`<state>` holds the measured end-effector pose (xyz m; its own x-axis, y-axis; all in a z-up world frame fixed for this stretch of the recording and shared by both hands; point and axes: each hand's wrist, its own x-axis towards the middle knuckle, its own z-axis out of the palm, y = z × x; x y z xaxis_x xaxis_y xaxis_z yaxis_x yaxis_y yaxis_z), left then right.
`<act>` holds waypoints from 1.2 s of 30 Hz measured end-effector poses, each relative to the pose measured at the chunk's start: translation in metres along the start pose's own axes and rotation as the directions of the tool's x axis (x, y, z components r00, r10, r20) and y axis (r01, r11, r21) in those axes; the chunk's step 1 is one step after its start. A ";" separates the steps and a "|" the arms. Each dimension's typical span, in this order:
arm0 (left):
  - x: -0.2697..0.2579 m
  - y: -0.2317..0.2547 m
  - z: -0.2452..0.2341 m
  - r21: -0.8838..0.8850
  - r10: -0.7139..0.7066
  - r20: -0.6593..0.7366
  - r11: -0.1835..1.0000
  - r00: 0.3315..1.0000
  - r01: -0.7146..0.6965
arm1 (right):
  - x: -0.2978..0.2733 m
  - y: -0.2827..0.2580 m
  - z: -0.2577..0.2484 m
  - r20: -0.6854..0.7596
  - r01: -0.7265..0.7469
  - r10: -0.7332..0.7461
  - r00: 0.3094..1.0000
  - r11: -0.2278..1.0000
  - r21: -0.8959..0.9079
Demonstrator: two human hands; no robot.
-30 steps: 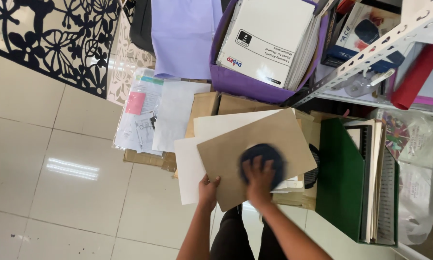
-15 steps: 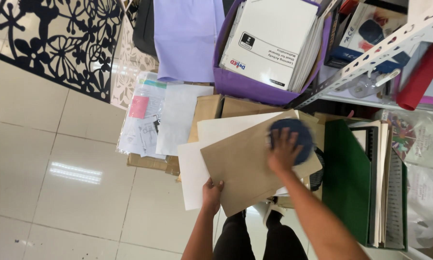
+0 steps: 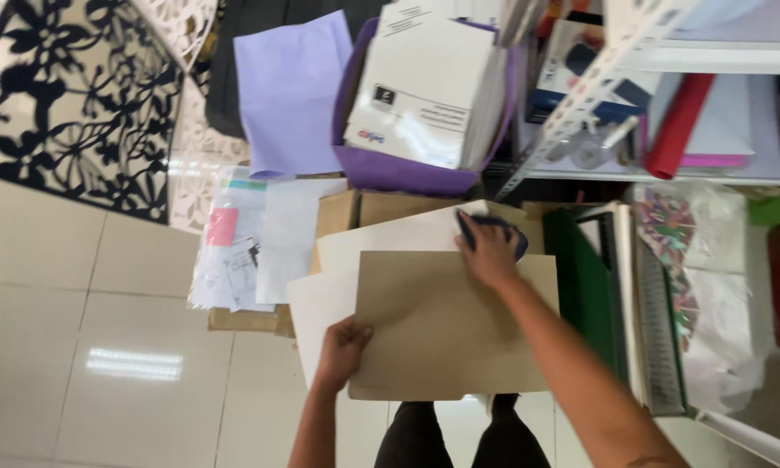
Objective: The person wipes the covers of various folders and papers with a cloth. They pick up each item from a pile on the floor, wipe both sides, and place it into a green file organizer on a shelf.
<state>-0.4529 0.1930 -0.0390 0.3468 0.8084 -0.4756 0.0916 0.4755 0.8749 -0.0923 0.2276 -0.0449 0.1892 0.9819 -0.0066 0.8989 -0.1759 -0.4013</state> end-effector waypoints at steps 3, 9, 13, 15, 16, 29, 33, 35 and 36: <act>-0.006 0.062 0.028 0.098 0.053 0.062 0.993 0.997 -0.059 | -0.010 0.070 -0.080 0.307 -0.149 0.069 0.949 0.957 0.249; -0.006 0.187 0.148 0.331 0.153 0.235 0.916 0.960 -0.227 | -0.116 0.123 -0.231 0.652 -0.321 -0.020 0.758 0.859 0.399; 0.027 0.183 0.241 0.385 0.299 0.179 0.855 0.937 -0.346 | -0.197 0.175 -0.300 0.557 -0.347 0.170 0.813 0.909 0.229; 0.024 0.191 0.295 0.513 0.720 0.167 0.520 0.674 -0.683 | -0.239 0.198 -0.331 0.385 -0.588 0.463 0.798 0.739 0.330; 0.027 0.175 0.323 0.511 0.717 0.177 0.518 0.674 -0.686 | -0.261 0.206 -0.342 0.383 -0.594 0.470 0.795 0.732 0.333; 0.000 -0.013 0.502 0.492 -0.099 0.849 -0.214 0.519 -0.844 | -0.331 0.200 -0.277 -0.395 -0.364 0.573 0.718 0.793 0.489; 0.005 -0.036 0.484 0.536 -0.090 0.813 -0.268 0.575 -0.800 | -0.321 0.198 -0.247 -0.340 -0.387 0.558 0.757 0.802 0.454; -0.001 -0.032 0.484 0.538 -0.075 0.811 -0.294 0.580 -0.790 | -0.309 0.206 -0.220 -0.320 -0.395 0.508 0.800 0.847 0.357; -0.005 -0.030 0.483 0.531 -0.064 0.814 -0.320 0.577 -0.785 | -0.302 0.209 -0.206 -0.296 -0.400 0.465 0.834 0.880 0.255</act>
<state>-0.0066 0.0074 -0.0192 0.9542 0.1535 -0.2567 0.1942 -0.9707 0.1415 0.1199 -0.1203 0.0621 0.6928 0.7167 0.0794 0.6148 -0.5295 -0.5845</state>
